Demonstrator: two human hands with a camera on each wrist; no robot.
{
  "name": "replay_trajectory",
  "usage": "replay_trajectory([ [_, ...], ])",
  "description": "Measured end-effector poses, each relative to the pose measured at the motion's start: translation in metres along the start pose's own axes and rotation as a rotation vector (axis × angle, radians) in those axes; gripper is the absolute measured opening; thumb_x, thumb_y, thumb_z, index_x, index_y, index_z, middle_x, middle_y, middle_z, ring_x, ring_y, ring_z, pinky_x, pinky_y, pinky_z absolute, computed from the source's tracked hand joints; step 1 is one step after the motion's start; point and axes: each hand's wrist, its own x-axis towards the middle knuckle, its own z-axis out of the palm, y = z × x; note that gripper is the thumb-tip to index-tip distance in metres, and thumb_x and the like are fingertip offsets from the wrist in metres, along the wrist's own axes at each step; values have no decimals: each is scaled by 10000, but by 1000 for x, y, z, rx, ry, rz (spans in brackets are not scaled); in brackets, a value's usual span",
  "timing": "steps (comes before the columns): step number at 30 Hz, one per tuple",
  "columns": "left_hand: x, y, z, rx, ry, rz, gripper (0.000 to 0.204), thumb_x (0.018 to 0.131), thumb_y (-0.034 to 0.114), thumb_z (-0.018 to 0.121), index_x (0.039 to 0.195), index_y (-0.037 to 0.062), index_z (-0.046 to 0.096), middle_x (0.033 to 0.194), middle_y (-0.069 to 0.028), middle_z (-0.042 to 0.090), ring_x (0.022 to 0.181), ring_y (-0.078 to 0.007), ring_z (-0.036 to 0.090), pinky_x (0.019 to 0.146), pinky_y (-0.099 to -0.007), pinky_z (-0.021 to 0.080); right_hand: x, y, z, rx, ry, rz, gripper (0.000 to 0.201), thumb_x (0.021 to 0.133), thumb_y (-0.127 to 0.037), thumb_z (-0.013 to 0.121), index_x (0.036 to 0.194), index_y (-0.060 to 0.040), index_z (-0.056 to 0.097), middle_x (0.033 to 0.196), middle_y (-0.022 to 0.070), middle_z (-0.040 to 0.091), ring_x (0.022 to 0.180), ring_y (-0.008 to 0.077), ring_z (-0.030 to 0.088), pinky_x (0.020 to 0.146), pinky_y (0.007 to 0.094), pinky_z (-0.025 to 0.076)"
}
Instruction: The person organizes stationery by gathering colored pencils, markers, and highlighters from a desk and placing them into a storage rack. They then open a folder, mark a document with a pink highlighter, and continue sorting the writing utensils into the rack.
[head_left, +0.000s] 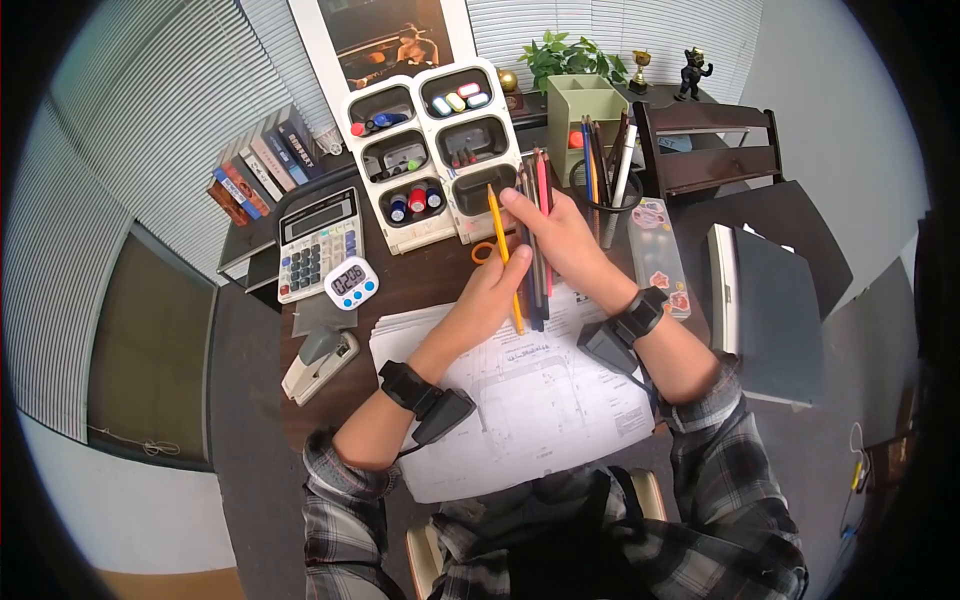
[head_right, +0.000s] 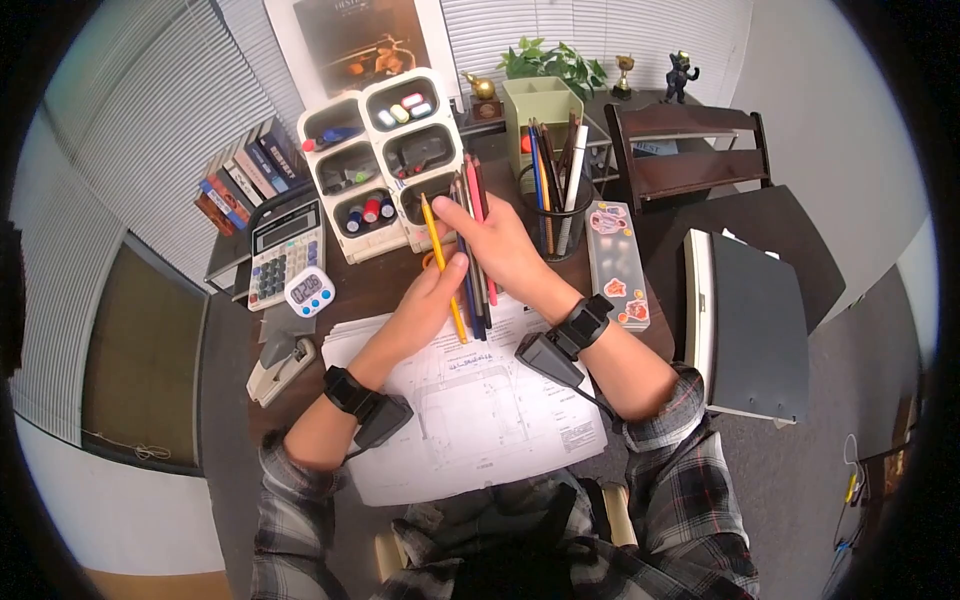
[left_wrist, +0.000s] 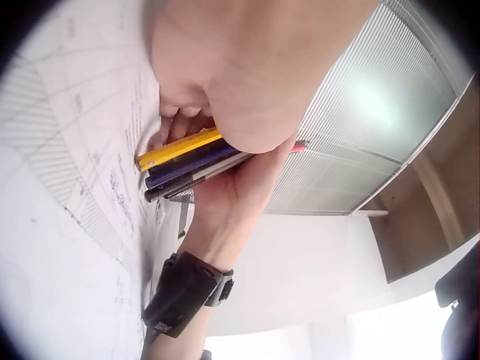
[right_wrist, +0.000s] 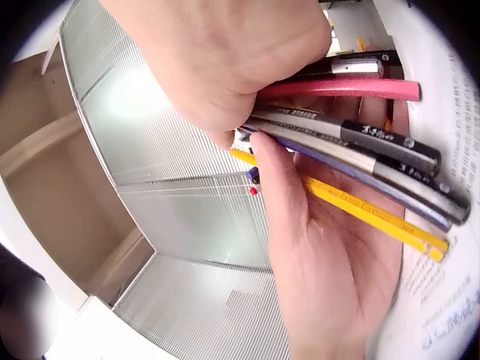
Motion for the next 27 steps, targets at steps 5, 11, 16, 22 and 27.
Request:
replay_trajectory([
  [5, -4, 11, -3, 126, -66, -114, 441, 1090, 353, 364, 1313, -9, 482, 963, -18, 572, 869, -92, 529, 780, -263, 453, -2, 2, 4, -80, -47, -33, 280, 958, -257, 667, 1040, -3, 583, 850, 35, 646, 745, 78, 596, 682, 240, 506],
  [11, -8, 22, 4, 52, -53, -233, 539, 1079, 354, 369, 1415, -67, 354, 979, -123, 585, 890, -208, 571, 815, -335, 460, -3, 0, 7, -147, -13, -105, 218, 949, -185, 655, 1059, -16, 573, 862, 16, 607, 767, 65, 561, 688, 244, 488],
  [16, -5, 17, 12, 131, 88, 153, 551, 1062, 284, 419, 1483, -33, 258, 1048, -161, 631, 898, -230, 621, 805, -342, 487, 0, 8, 7, -193, 17, -210, 203, 974, -196, 620, 1076, -33, 554, 818, -9, 559, 759, 54, 519, 700, 220, 451],
  [22, -9, 28, 12, -9, 55, 39, 548, 1025, 143, 454, 1496, -41, 243, 1365, -126, 471, 1240, -172, 480, 1047, -294, 384, -7, 0, 11, -282, 30, -242, 220, 968, -219, 613, 1047, -17, 579, 894, 42, 637, 803, 94, 562, 754, 280, 490],
  [27, -6, 18, 8, 21, 41, 152, 610, 994, 97, 496, 1510, -19, 193, 1390, -122, 443, 1265, -175, 467, 1055, -306, 390, -10, -7, 12, -365, -19, -264, 264, 969, -251, 620, 1041, -3, 565, 856, 91, 636, 784, 139, 580, 749, 313, 496],
])
